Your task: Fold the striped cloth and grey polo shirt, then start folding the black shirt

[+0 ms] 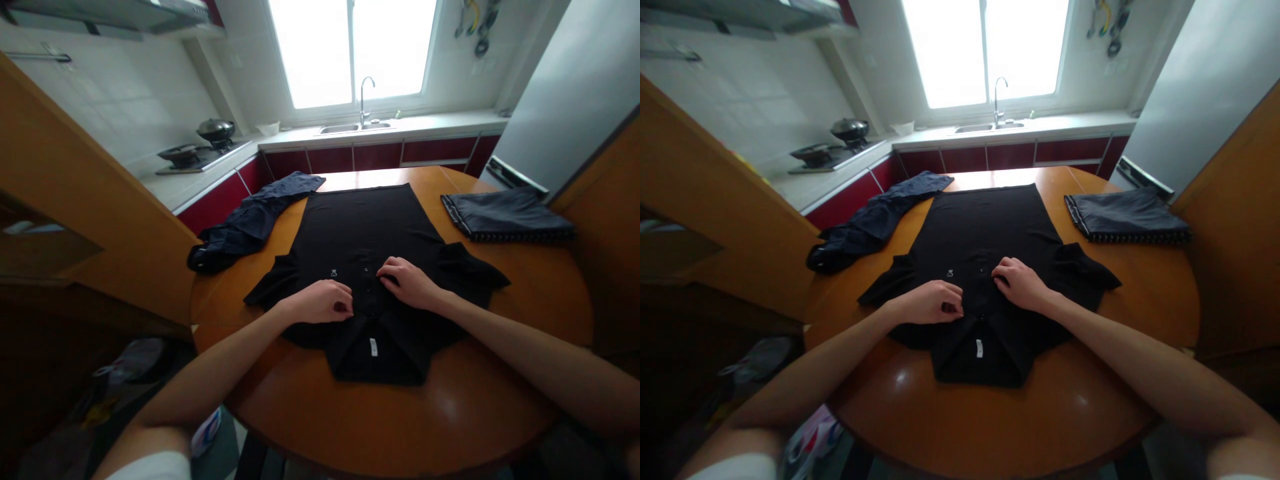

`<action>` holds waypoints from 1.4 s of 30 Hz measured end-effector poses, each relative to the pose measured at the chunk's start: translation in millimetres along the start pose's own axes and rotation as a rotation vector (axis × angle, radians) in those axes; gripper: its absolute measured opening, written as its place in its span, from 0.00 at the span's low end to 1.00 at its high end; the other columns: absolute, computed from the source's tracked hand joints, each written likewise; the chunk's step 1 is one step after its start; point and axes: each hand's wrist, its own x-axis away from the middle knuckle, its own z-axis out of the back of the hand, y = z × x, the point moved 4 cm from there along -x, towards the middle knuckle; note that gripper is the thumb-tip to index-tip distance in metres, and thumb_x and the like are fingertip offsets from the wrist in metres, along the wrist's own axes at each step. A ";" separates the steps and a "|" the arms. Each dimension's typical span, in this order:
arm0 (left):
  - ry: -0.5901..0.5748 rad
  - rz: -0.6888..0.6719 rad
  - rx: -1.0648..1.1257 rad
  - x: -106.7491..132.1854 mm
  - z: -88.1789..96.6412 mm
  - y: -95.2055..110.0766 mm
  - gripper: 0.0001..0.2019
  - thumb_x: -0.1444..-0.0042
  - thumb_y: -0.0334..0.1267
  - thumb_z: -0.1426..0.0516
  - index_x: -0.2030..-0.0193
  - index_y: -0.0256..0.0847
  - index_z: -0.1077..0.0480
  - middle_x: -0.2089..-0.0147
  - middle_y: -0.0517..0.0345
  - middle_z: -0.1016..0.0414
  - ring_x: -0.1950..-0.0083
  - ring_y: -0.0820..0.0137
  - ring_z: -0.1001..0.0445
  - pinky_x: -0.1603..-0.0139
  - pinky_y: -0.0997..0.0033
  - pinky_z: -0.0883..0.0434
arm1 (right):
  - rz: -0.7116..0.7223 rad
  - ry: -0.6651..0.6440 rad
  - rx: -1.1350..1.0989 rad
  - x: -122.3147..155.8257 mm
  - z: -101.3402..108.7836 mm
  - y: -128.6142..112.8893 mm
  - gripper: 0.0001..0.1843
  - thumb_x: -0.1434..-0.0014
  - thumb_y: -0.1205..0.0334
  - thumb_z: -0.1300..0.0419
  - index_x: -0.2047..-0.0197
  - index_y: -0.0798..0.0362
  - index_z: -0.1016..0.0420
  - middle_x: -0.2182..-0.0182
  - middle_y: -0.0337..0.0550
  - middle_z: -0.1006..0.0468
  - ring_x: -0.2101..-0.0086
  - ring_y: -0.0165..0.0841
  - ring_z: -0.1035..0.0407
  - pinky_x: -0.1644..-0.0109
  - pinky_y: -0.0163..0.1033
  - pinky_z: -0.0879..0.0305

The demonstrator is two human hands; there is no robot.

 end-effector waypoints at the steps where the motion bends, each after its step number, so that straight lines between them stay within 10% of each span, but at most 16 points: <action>1: -0.002 -0.002 -0.005 0.0 0.8 1.2 0.07 0.39 0.33 0.40 0.68 0.39 0.23 0.68 0.59 0.27 0.66 0.75 0.28 0.63 0.78 0.35 | -0.002 0.001 0.001 0.0 0.3 -0.2 0.09 0.34 0.64 0.42 0.56 0.49 0.21 0.57 0.46 0.24 0.55 0.39 0.30 0.49 0.44 0.32; 42: 0.084 0.053 -0.157 -1.0 0.3 -4.5 0.06 0.35 0.39 0.41 0.63 0.41 0.26 0.61 0.58 0.24 0.62 0.71 0.25 0.59 0.76 0.35 | 0.005 -0.011 -0.024 0.7 -1.4 4.0 0.10 0.34 0.64 0.43 0.55 0.48 0.21 0.56 0.46 0.24 0.55 0.40 0.30 0.48 0.46 0.31</action>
